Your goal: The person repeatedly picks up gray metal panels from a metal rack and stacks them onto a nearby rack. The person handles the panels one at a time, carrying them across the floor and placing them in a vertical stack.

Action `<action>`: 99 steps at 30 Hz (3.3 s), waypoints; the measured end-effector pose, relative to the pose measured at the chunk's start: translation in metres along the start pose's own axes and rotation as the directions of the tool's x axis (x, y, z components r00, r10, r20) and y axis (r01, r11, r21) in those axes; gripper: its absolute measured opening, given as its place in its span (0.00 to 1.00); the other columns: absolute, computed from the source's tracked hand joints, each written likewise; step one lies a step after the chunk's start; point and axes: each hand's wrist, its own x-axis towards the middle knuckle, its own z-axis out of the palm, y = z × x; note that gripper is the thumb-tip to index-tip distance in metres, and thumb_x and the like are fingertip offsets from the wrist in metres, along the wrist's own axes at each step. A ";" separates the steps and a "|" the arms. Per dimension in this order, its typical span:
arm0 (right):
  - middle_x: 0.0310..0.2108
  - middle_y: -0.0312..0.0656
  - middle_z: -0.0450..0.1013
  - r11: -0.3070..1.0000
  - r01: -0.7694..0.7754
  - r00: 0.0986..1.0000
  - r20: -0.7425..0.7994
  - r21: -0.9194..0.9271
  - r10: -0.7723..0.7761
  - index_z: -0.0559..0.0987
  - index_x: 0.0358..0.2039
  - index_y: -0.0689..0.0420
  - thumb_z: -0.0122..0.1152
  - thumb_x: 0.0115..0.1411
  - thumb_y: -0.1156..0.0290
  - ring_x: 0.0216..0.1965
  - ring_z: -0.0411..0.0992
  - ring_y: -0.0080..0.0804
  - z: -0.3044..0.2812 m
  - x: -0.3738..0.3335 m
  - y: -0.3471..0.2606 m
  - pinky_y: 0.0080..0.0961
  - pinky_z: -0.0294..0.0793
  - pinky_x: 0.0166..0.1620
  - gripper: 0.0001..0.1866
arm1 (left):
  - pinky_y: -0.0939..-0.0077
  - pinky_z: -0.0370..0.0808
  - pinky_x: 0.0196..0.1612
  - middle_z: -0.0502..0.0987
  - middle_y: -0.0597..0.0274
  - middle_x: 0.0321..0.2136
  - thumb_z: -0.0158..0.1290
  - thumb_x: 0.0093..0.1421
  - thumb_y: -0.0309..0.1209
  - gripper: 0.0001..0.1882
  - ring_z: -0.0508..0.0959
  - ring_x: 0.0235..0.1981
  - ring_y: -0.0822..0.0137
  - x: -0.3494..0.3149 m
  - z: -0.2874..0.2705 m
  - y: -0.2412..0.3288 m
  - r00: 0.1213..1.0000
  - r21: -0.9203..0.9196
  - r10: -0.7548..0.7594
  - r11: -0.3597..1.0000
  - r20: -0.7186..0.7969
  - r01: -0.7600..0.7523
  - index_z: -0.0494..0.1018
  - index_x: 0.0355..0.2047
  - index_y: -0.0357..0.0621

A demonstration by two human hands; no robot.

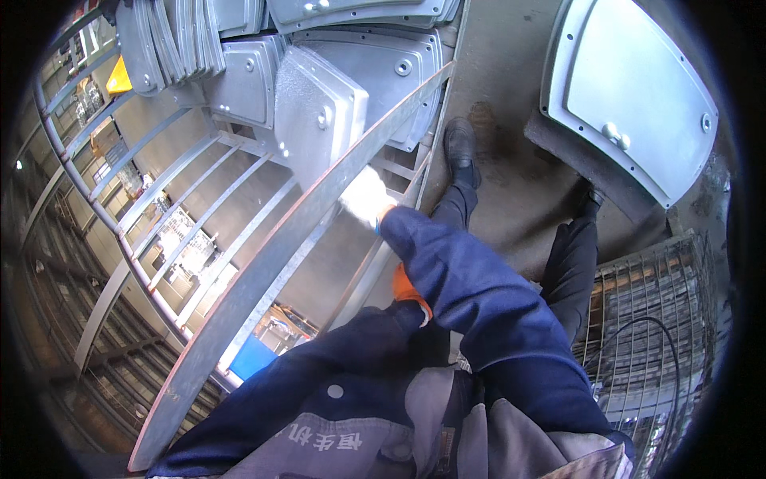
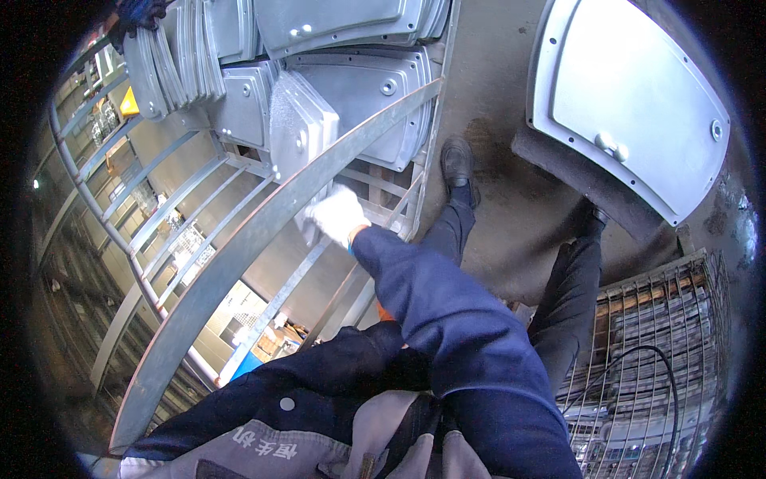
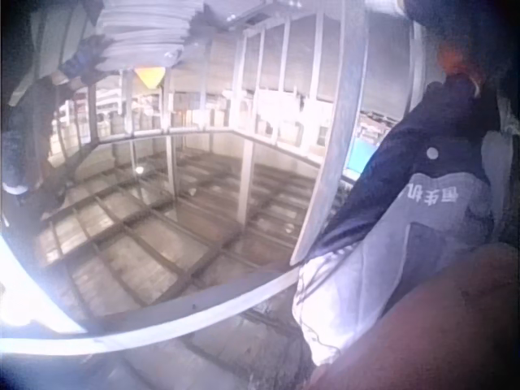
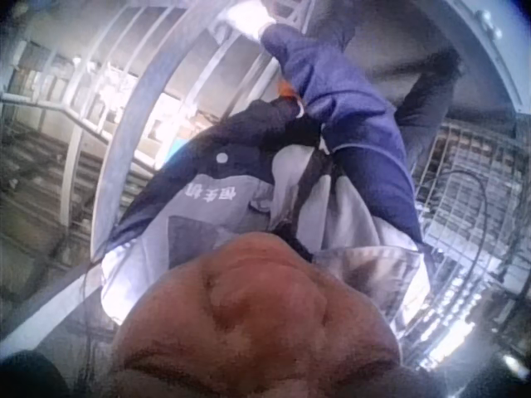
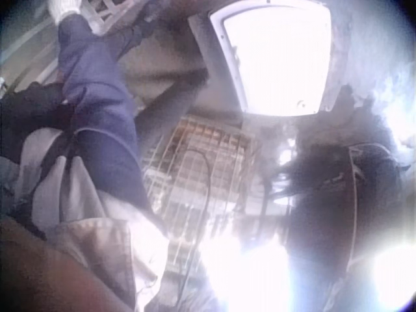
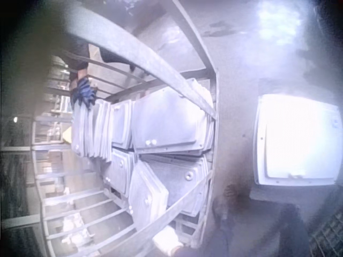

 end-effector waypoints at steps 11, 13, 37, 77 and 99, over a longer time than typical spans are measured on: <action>0.32 0.41 0.76 0.079 -0.294 0.927 0.264 0.952 0.265 0.78 0.35 0.62 0.64 0.51 0.85 0.35 0.75 0.32 -0.026 -0.137 -0.026 0.29 0.76 0.43 0.10 | 0.60 0.72 0.51 0.77 0.52 0.45 0.55 0.58 0.42 0.21 0.77 0.47 0.49 -0.015 0.020 0.040 0.990 0.458 -0.136 0.882 0.032 0.107 0.73 0.48 0.45; 0.33 0.42 0.76 0.193 -0.208 0.945 0.146 0.959 0.294 0.78 0.35 0.63 0.65 0.51 0.85 0.36 0.76 0.33 -0.041 -0.158 -0.030 0.29 0.77 0.44 0.10 | 0.59 0.73 0.51 0.77 0.52 0.46 0.55 0.58 0.42 0.21 0.77 0.48 0.49 -0.011 0.019 0.039 0.990 0.477 -0.136 0.872 0.031 0.105 0.73 0.48 0.45; 0.35 0.46 0.80 0.912 -0.325 0.858 -0.328 0.250 0.395 0.77 0.42 0.68 0.72 0.38 0.85 0.35 0.80 0.35 -0.344 -0.357 -0.167 0.31 0.81 0.39 0.26 | 0.59 0.71 0.53 0.77 0.57 0.48 0.54 0.57 0.48 0.24 0.76 0.52 0.55 0.000 0.019 0.108 0.973 0.622 -0.187 0.748 -0.135 0.230 0.73 0.50 0.49; 0.60 0.68 0.64 0.970 -0.203 0.906 -0.348 0.137 0.239 0.52 0.66 0.74 0.72 0.44 0.65 0.61 0.66 0.52 -0.125 0.089 0.104 0.33 0.66 0.63 0.55 | 0.58 0.72 0.45 0.77 0.52 0.38 0.59 0.49 0.39 0.20 0.76 0.42 0.52 0.007 -0.022 0.043 0.995 0.640 0.097 0.764 0.008 -0.080 0.74 0.40 0.43; 0.42 0.55 0.79 0.951 0.213 0.969 -0.074 -0.226 -0.235 0.81 0.44 0.64 0.68 0.51 0.58 0.45 0.78 0.44 -0.099 0.086 0.073 0.31 0.75 0.49 0.25 | 0.57 0.72 0.49 0.77 0.51 0.43 0.56 0.53 0.38 0.22 0.76 0.47 0.50 0.008 -0.041 0.049 1.000 0.548 0.013 0.836 0.013 -0.018 0.74 0.47 0.42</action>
